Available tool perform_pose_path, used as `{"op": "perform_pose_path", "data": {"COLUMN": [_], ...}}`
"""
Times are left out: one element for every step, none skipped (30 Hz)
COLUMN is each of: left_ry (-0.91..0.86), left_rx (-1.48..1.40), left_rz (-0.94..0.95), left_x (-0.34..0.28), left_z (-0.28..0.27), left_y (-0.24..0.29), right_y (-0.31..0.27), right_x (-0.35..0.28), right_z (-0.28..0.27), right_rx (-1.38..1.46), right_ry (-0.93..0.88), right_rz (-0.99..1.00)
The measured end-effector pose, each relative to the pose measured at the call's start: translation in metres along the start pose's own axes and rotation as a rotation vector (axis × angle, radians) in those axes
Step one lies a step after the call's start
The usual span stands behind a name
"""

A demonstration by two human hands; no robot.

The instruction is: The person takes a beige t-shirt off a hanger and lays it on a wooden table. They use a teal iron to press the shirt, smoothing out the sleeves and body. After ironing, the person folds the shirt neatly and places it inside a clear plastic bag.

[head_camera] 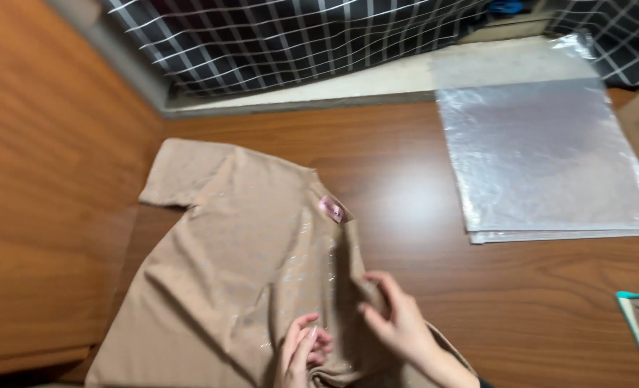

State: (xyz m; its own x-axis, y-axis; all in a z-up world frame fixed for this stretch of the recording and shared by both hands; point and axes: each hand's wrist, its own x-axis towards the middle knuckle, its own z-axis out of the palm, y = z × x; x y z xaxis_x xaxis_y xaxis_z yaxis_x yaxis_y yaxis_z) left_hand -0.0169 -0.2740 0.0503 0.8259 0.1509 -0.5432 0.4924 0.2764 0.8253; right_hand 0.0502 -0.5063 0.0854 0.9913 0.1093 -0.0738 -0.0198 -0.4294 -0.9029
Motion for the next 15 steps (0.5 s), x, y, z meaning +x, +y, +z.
{"op": "perform_pose_path", "data": {"left_ry": [0.011, 0.070, 0.124, 0.130, 0.133, 0.137, 0.142, 0.139, 0.135, 0.140, 0.083, 0.027, 0.036, 0.063, 0.089], "left_rx": [-0.008, -0.015, -0.024, -0.034, -0.059, -0.085, -0.092, 0.151, 0.395, 0.389, 0.325, 0.262, 0.255, 0.373, 0.490], "left_rz": [-0.001, -0.195, -0.390, -0.391, -0.324, -0.258, -0.253, -0.190, -0.125, -0.120, -0.081, -0.041, -0.039, -0.126, -0.213], "left_x": [-0.016, -0.032, -0.048, -0.049, -0.049, -0.050, -0.043, -0.037, -0.029, -0.037, -0.044, -0.052, -0.065, -0.079, -0.091], "left_z": [0.010, 0.019, 0.029, 0.024, 0.018, 0.011, -0.010, -0.030, -0.050, -0.063, -0.075, -0.087, -0.094, -0.101, -0.107], "left_y": [0.022, 0.043, 0.064, 0.054, 0.044, 0.035, 0.000, -0.035, -0.070, -0.081, -0.091, -0.103, -0.104, -0.105, -0.105], "right_y": [-0.020, -0.040, -0.060, -0.070, -0.081, -0.093, -0.099, -0.107, -0.114, -0.120, -0.127, -0.133, -0.122, -0.111, -0.101], "right_x": [-0.013, -0.027, -0.042, -0.053, -0.064, -0.076, -0.076, -0.078, -0.079, -0.073, -0.068, -0.063, -0.044, -0.026, -0.007], "right_z": [0.008, 0.015, 0.022, 0.026, 0.031, 0.036, 0.032, 0.027, 0.022, 0.024, 0.026, 0.027, 0.040, 0.053, 0.067], "right_rx": [-0.003, 0.033, 0.068, 0.065, -0.025, -0.116, -0.120, -0.109, -0.098, -0.102, -0.087, -0.069, -0.070, -0.070, -0.068], "right_ry": [-0.013, -0.172, -0.329, -0.340, -0.557, -0.772, -0.778, -0.928, -1.075, -1.080, -0.927, -0.774, -0.784, -0.568, -0.351], "right_rz": [-0.003, -0.165, -0.327, -0.329, -0.212, -0.094, -0.101, -0.190, -0.281, -0.287, -0.377, -0.466, -0.472, -0.556, -0.636]}}
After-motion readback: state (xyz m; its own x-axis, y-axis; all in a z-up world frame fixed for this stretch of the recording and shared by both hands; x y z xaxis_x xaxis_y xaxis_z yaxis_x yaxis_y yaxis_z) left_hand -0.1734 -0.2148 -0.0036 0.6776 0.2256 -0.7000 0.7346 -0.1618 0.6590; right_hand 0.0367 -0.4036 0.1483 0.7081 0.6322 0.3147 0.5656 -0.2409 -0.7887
